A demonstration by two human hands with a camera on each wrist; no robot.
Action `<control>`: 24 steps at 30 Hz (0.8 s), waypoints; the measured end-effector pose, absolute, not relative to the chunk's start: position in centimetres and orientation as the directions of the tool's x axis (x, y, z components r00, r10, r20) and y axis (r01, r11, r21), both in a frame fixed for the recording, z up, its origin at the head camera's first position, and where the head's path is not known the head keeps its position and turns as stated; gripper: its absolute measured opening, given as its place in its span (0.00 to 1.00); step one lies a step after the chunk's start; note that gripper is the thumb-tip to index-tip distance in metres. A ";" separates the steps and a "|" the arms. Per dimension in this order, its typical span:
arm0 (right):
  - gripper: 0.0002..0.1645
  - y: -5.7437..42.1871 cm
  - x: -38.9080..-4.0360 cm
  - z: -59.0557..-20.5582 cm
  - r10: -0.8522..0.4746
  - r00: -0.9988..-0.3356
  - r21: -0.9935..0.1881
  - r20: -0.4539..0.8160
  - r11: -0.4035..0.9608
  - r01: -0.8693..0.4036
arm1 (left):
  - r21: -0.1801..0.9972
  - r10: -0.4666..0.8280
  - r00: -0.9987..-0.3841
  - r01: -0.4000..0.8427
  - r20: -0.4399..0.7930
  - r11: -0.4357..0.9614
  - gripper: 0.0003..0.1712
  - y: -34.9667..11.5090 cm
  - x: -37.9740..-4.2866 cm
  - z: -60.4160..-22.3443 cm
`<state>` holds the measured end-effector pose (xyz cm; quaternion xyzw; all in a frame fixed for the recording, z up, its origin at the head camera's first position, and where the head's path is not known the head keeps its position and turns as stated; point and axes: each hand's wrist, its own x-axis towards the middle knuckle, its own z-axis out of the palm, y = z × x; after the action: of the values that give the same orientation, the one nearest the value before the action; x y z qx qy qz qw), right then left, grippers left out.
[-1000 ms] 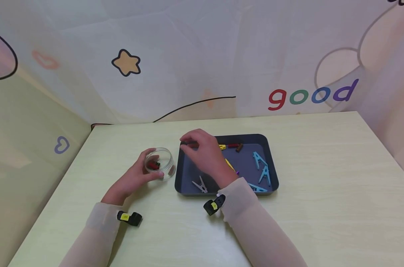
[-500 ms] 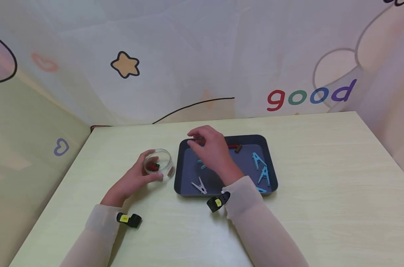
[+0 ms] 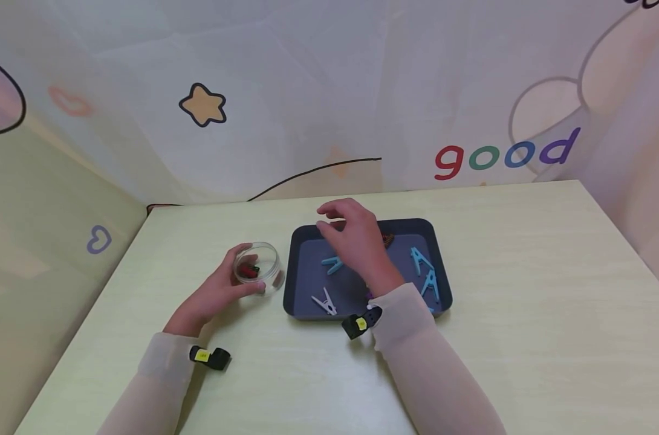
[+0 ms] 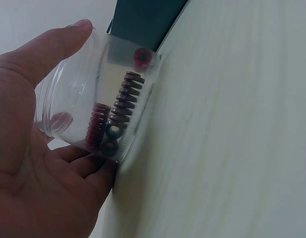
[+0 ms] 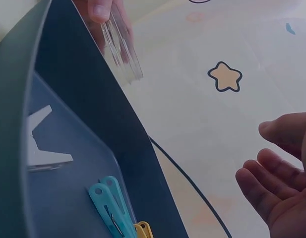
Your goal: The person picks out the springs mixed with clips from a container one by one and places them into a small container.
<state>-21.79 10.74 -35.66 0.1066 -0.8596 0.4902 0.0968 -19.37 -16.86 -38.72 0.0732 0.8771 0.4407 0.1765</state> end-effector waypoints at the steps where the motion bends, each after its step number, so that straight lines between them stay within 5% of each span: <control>1: 0.16 10.8 -21.8 -35.7 -0.084 -0.960 -0.823 0.268 0.498 -0.274 | 0.797 0.282 -0.927 -0.028 -0.246 0.603 0.50 -16.8 -19.3 -38.6; 24: 0.18 12.8 -22.3 -35.8 0.027 -0.984 -0.816 0.175 0.564 -0.130 | 0.808 0.288 -0.932 -0.009 -0.221 0.589 0.52 -17.8 -20.6 -41.3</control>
<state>-22.27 12.80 -35.77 0.0293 -0.8802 0.4662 0.0839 -20.62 -17.78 -41.33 0.0797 0.8757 0.4461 0.1668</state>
